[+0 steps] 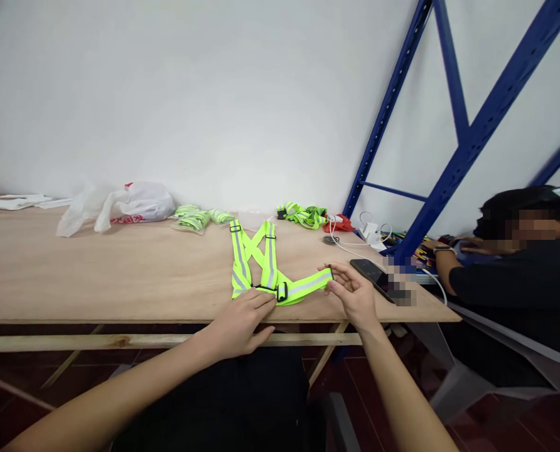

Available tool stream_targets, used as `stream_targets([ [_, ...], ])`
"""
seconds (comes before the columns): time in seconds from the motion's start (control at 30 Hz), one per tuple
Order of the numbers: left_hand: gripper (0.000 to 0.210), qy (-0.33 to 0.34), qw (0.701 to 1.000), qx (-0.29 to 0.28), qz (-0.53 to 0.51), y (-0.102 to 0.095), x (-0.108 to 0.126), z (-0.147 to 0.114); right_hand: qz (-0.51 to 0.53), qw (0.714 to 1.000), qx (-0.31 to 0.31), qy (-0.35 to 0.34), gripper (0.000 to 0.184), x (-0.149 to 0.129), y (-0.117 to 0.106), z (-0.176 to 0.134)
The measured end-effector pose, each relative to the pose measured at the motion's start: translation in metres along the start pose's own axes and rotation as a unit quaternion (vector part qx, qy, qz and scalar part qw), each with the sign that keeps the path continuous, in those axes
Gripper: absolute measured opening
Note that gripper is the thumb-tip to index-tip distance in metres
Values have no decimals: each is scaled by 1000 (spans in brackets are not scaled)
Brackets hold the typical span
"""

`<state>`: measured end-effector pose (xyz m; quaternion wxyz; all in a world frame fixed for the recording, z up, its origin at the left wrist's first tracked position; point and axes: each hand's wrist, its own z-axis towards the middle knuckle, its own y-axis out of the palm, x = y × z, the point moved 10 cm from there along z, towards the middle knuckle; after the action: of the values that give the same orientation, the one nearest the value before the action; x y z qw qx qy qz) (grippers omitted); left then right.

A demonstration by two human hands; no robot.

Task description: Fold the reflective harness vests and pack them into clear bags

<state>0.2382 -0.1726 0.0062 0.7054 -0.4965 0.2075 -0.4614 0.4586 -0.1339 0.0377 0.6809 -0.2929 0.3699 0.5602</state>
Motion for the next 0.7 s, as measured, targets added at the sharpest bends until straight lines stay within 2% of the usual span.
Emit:
stream_targets([
  [0.07, 37, 3, 1000, -7, 8, 1, 4, 2, -30, 999, -2, -13, 43, -6, -2, -2],
  [0.13, 38, 2, 1000, -13, 17, 3, 7, 5, -44, 998, -23, -28, 44, -18, 11, 1],
  [0.23, 38, -7, 999, -20, 24, 3, 9, 10, -51, 994, -98, -24, 46, -37, 58, 12],
  [0.37, 37, -13, 1000, -25, -4, -2, 4, 12, -62, 972, -225, 2, 48, -47, 139, 16],
  [0.47, 37, -26, 999, -29, -38, -5, -4, 9, -51, 950, -304, 48, 46, -31, 190, 9],
  [0.53, 38, -36, 998, -34, -48, -3, -10, 5, -33, 943, -323, 78, 46, -15, 212, 5],
  [0.6, 42, -36, 998, -39, -41, 0, -11, 1, -14, 939, -326, 108, 45, 3, 226, 3],
  [0.7, 48, -28, 999, -41, 14, 7, -5, -2, 27, 937, -315, 149, 46, 23, 236, 2],
])
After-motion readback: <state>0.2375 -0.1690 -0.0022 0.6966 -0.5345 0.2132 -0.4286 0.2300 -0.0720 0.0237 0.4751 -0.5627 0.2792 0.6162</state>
